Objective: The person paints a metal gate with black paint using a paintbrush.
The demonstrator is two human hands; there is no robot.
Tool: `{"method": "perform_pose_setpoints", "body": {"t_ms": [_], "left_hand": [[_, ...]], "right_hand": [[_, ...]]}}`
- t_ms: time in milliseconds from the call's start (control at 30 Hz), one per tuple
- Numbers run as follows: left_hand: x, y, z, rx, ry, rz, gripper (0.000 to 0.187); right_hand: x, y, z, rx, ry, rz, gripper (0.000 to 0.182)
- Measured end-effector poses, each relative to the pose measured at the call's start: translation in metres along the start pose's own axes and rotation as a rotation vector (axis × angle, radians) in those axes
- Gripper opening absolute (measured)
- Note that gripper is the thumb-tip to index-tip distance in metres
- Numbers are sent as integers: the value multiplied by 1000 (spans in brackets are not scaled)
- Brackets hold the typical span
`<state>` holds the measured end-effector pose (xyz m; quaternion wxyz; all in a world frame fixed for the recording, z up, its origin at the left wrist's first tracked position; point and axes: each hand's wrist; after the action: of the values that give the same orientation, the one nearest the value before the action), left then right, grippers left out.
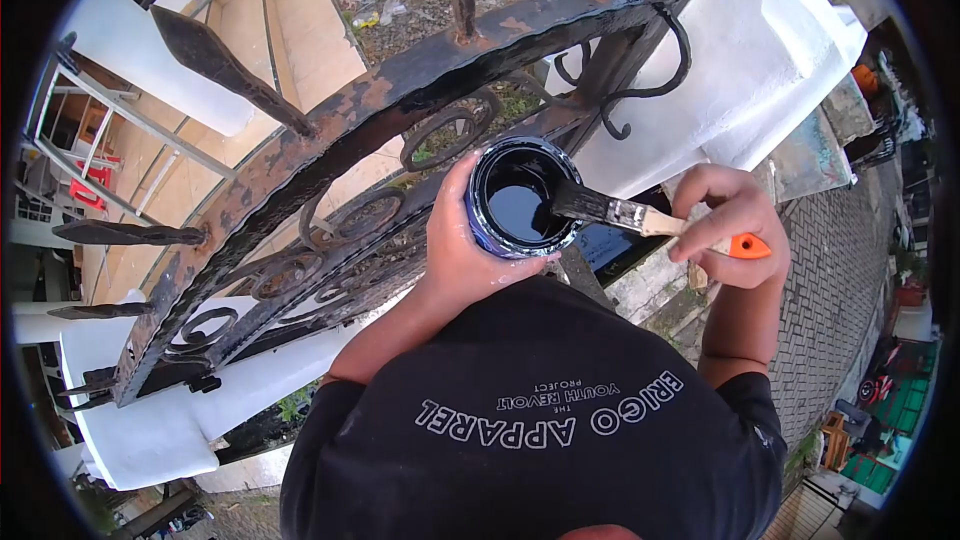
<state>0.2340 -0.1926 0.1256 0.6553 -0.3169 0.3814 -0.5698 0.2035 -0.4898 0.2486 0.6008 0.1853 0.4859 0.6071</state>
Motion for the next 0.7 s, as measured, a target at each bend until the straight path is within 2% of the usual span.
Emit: {"method": "perform_pose_setpoints", "body": {"t_ms": [67,133,200,267,333,400,500,533,600,700], "left_hand": [[-1,0,-1,24,0,39,114],[-3,1,-2,-9,-4,-49,115],[-2,1,-2,-36,-27,-130,116],[-6,2,-3,-54,-43,-213,117],[-12,2,-4,-38,-32,-151,117],[-18,1,-4,-17,-7,-174,116],[-32,-4,-4,-20,22,-199,116],[-37,-4,-5,-9,43,-195,116],[-48,-4,-8,-79,40,-212,116],[-61,-4,-10,-64,57,-154,118]], "right_hand": [[-6,1,-3,-67,37,34,27],[-5,-1,-7,-79,27,32,23],[2,-8,-15,-3,-243,126,13],[16,-23,-18,-101,-274,198,12],[41,-30,-18,-47,-641,591,17],[50,-35,-13,-103,-681,630,21],[68,-18,9,-242,-1014,452,20],[63,-10,14,-253,-1035,453,20],[50,4,28,-416,-916,-163,15],[27,50,73,-518,-593,-536,8]]}}
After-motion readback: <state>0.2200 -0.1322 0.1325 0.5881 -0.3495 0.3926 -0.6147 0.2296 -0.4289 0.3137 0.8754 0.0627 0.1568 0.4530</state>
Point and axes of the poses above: each hand's wrist, its own z-axis towards the middle knuckle, its own x-axis out of the palm, y = z × x, and after that the axes turned 13 degrees about -y, right-handed
